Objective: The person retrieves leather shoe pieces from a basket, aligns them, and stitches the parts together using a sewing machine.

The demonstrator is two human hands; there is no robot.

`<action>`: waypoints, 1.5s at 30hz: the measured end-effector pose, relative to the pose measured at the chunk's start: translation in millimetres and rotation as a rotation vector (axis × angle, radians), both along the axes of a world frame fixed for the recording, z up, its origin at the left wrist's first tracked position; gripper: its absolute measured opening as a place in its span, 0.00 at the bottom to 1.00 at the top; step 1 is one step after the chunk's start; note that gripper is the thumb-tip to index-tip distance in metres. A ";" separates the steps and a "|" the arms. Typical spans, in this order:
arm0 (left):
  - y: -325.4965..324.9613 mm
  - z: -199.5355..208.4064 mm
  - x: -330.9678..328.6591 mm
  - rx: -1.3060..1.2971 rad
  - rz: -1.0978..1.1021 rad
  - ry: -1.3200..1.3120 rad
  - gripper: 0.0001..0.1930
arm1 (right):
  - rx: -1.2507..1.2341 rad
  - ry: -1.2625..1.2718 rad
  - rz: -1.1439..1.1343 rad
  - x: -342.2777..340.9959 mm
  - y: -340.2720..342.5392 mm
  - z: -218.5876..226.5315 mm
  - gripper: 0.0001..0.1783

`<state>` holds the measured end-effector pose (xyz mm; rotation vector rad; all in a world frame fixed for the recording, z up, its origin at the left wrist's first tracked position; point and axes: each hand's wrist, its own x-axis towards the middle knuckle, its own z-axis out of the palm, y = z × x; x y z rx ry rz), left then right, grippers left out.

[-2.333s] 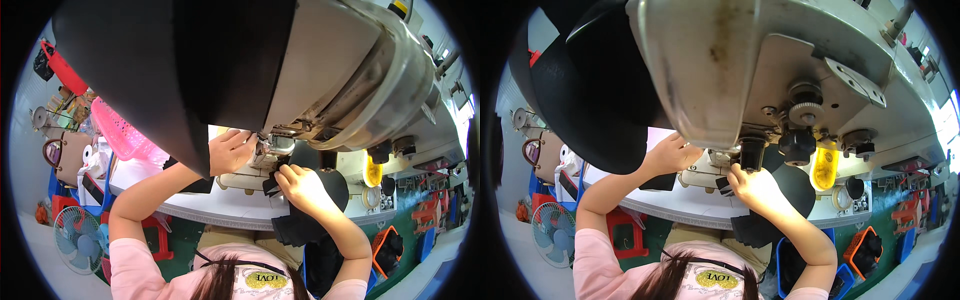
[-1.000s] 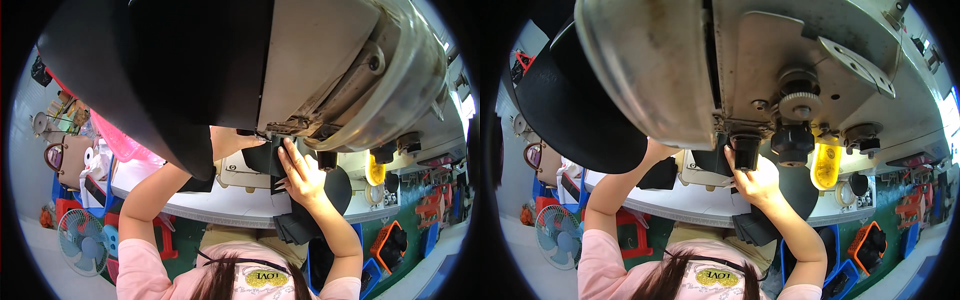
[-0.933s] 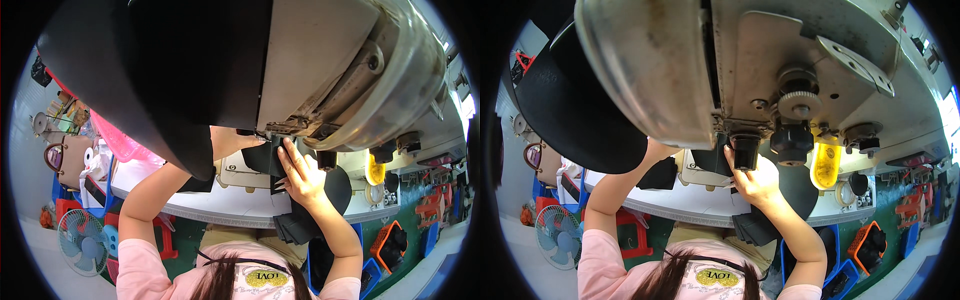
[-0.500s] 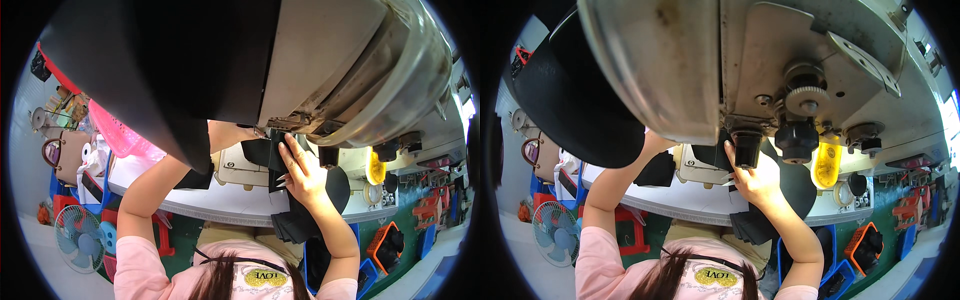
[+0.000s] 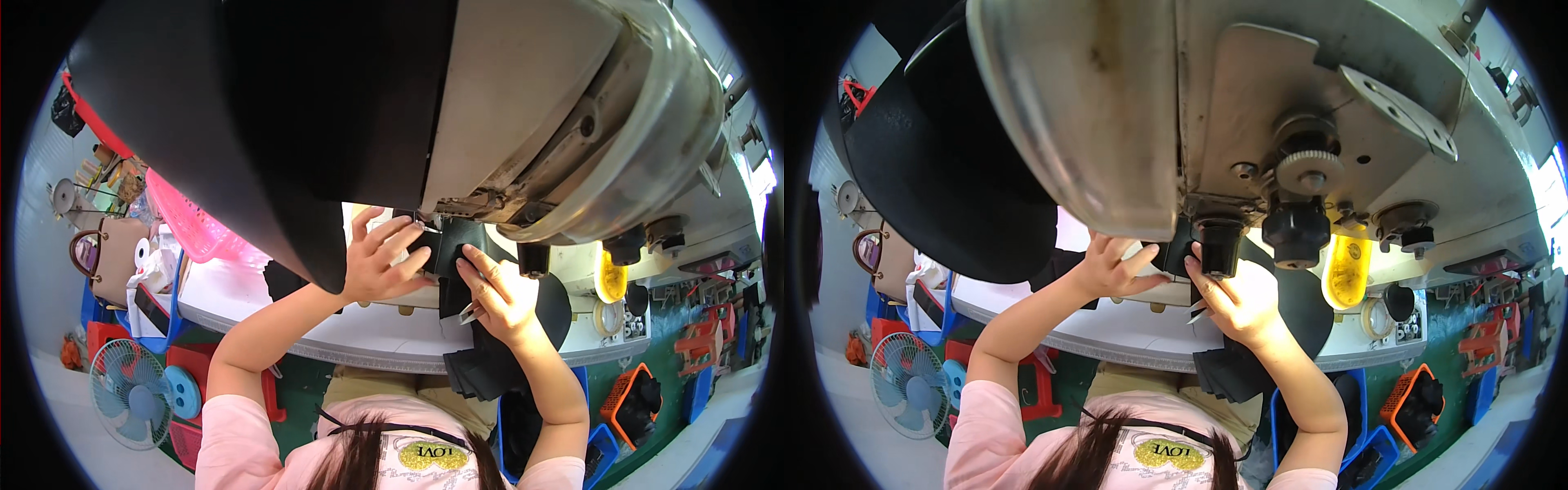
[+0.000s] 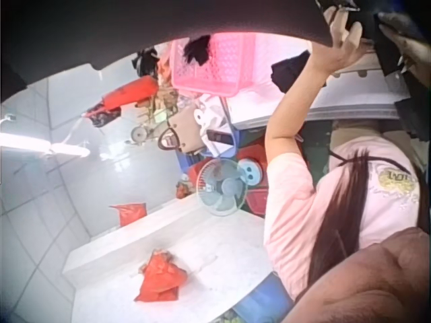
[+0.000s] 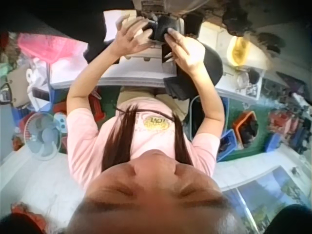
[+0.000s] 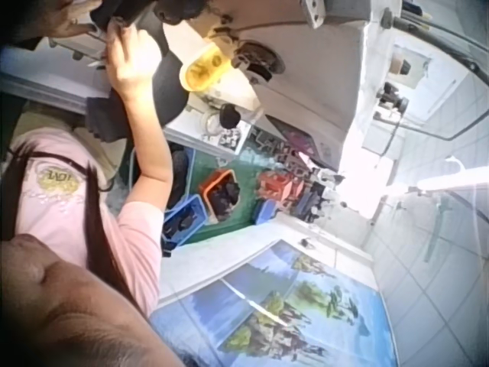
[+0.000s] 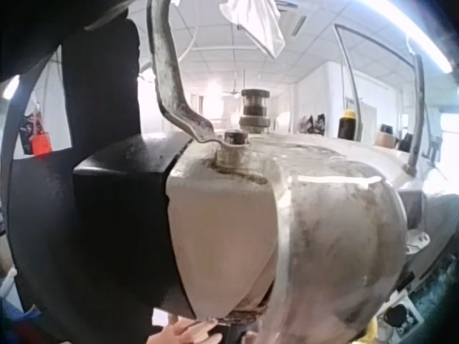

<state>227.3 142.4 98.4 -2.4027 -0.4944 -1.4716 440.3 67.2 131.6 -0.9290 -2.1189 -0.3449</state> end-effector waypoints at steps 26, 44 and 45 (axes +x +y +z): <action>10.6 21.9 2.4 0.042 0.064 0.140 0.08 | -0.180 0.044 -0.057 9.1 29.0 8.0 0.32; 71.7 20.4 -21.4 -1.451 -0.340 -0.449 0.14 | -0.392 -0.002 -0.118 63.3 4.0 -36.5 0.08; 70.9 26.2 -22.6 -1.492 -0.380 -0.434 0.14 | -0.448 0.027 -0.122 62.7 4.4 -39.1 0.08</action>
